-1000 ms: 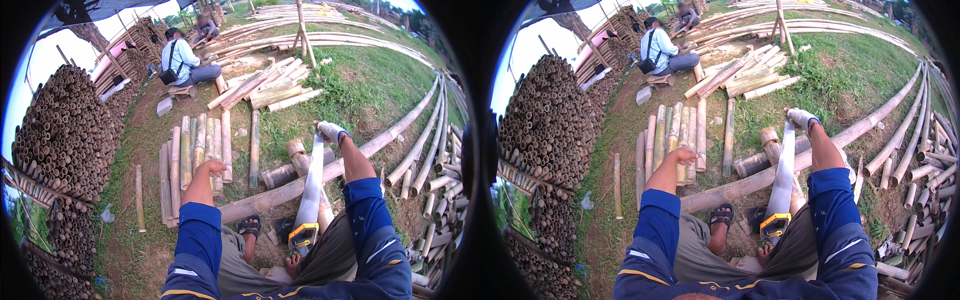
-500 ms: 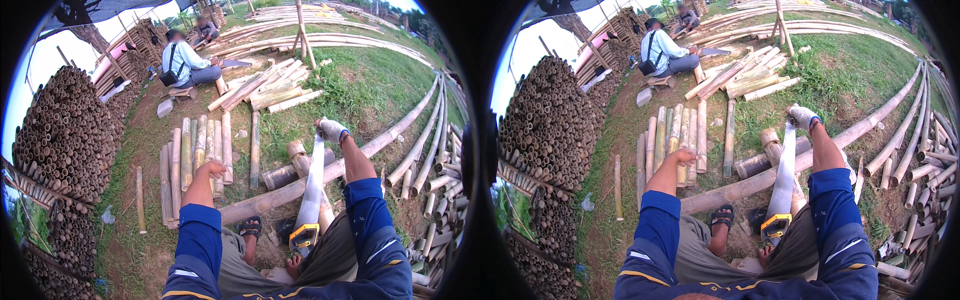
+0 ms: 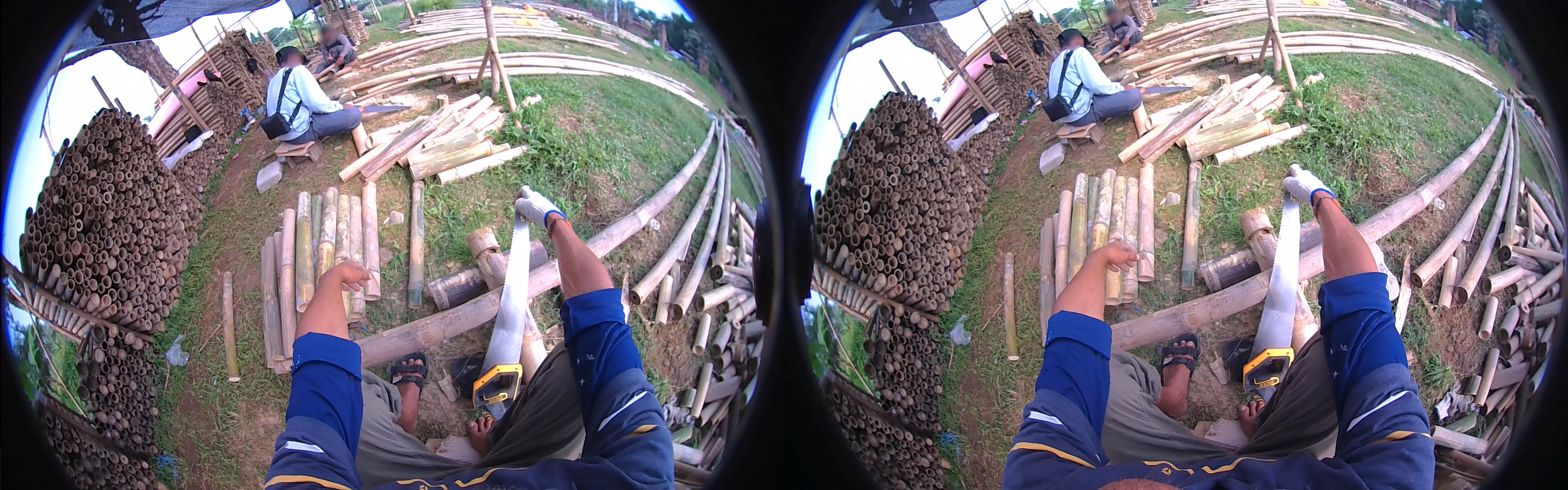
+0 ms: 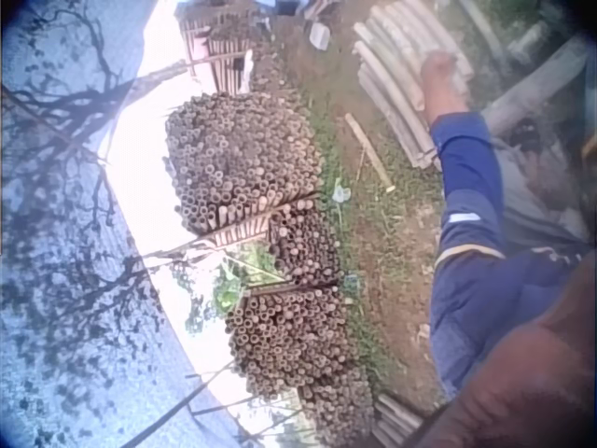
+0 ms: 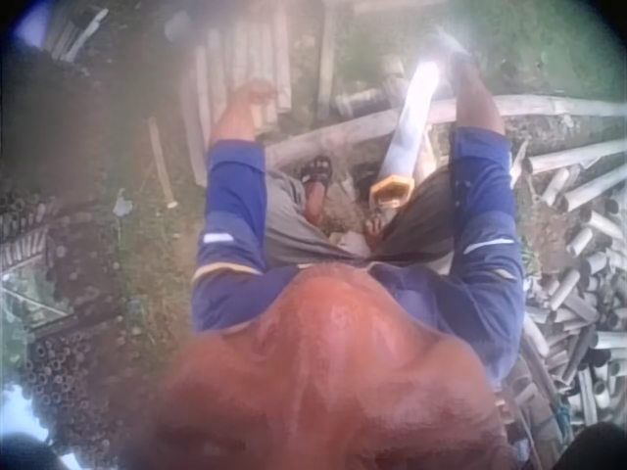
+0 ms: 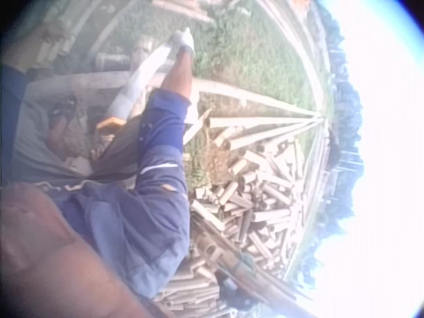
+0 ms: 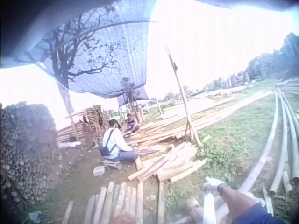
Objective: The person uses a hand saw to cut a long bamboo pole into shorter sections. They hold the pole steady with one hand and saw with the other, then place the cut pieces aside.
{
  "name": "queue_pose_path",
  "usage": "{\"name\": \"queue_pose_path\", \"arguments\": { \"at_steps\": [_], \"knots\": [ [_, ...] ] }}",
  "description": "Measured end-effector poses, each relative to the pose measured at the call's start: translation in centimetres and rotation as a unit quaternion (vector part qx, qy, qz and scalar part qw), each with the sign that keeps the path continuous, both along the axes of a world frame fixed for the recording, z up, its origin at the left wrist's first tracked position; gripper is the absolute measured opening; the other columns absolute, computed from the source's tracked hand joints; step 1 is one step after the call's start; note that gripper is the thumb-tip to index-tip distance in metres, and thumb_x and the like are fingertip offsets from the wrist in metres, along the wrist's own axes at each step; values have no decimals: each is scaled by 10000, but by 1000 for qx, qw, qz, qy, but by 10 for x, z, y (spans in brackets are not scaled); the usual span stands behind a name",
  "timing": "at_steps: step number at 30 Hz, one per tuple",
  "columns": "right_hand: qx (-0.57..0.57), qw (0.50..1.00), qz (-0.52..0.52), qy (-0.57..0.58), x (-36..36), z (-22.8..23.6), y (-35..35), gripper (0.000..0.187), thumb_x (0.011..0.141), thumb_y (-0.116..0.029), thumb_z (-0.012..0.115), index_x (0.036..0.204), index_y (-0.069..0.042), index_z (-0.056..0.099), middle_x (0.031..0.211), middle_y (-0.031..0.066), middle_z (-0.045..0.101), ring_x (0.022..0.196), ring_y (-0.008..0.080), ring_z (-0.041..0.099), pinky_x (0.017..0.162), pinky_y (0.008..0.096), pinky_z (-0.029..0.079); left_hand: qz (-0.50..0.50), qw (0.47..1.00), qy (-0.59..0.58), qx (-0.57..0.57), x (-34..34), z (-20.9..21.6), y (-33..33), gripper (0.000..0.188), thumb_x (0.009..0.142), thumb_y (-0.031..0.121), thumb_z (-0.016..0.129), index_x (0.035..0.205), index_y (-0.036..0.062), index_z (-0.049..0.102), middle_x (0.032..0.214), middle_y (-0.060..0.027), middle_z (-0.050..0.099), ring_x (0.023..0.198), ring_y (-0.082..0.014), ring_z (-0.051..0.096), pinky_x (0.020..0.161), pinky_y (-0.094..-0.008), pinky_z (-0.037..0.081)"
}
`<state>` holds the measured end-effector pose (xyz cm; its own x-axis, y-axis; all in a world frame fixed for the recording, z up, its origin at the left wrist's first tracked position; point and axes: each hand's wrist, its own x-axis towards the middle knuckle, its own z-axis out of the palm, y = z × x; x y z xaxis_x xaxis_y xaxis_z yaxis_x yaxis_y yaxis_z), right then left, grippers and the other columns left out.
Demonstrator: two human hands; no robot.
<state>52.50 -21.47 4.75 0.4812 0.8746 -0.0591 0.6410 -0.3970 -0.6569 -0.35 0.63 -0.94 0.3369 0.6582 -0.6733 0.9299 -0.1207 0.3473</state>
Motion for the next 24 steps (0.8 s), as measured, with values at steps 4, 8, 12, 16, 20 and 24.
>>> {"name": "queue_pose_path", "arguments": {
  "at_steps": [4, 8, 12, 16, 20, 24],
  "knots": [
    [12, 1000, 5, 15, -2, 1, -2, 356, 943, -233, 571, 1241, -59, 663, 1018, 210, 776, 950, 351, 740, 857, 455, 561, -1, 1000, -2, 1, -1, 1, 0, 391, 1040, 446, 689, 1340, 197, 671, 1323, -17, 751, 1114, -175, 759, 935, -433, 572],
    [31, 999, 7, 38, -5, 5, -6, 340, 944, -226, 567, 1223, -55, 662, 966, 195, 770, 893, 325, 739, 814, 444, 561, 2, 1000, 0, -5, -2, 0, 3, 394, 1038, 444, 693, 1346, 200, 670, 1329, -15, 751, 1127, -172, 757, 942, -431, 572],
    [33, 998, 16, 52, -8, 8, -9, 322, 943, -237, 575, 1188, -44, 655, 916, 175, 746, 837, 290, 719, 759, 428, 556, 3, 1000, 7, -2, -4, 0, 2, 375, 1039, 446, 693, 1323, 201, 678, 1322, -6, 753, 1133, -167, 755, 947, -430, 570],
    [74, 993, 18, 94, -2, 6, -9, 318, 945, -261, 583, 1158, -33, 646, 870, 142, 705, 788, 255, 683, 729, 420, 544, -4, 1000, 10, 4, 0, 3, 0, 351, 1042, 451, 689, 1296, 210, 688, 1314, 2, 755, 1128, -163, 755, 937, -432, 574],
    [66, 994, 21, 86, 0, 5, -7, 347, 942, -285, 585, 1166, -28, 648, 896, 151, 713, 814, 271, 686, 754, 424, 543, -6, 1000, 9, 6, 2, 3, -2, 337, 1045, 445, 683, 1288, 213, 692, 1311, 1, 756, 1115, -162, 756, 931, -431, 574],
    [22, 999, 31, 16, -2, 10, -3, 395, 937, -286, 573, 1228, -36, 666, 1045, 227, 763, 975, 378, 734, 860, 458, 558, -3, 1000, 2, 2, -3, 2, 1, 355, 1044, 436, 686, 1318, 211, 685, 1317, -11, 755, 1108, -174, 757, 930, -433, 572]
  ]
}}
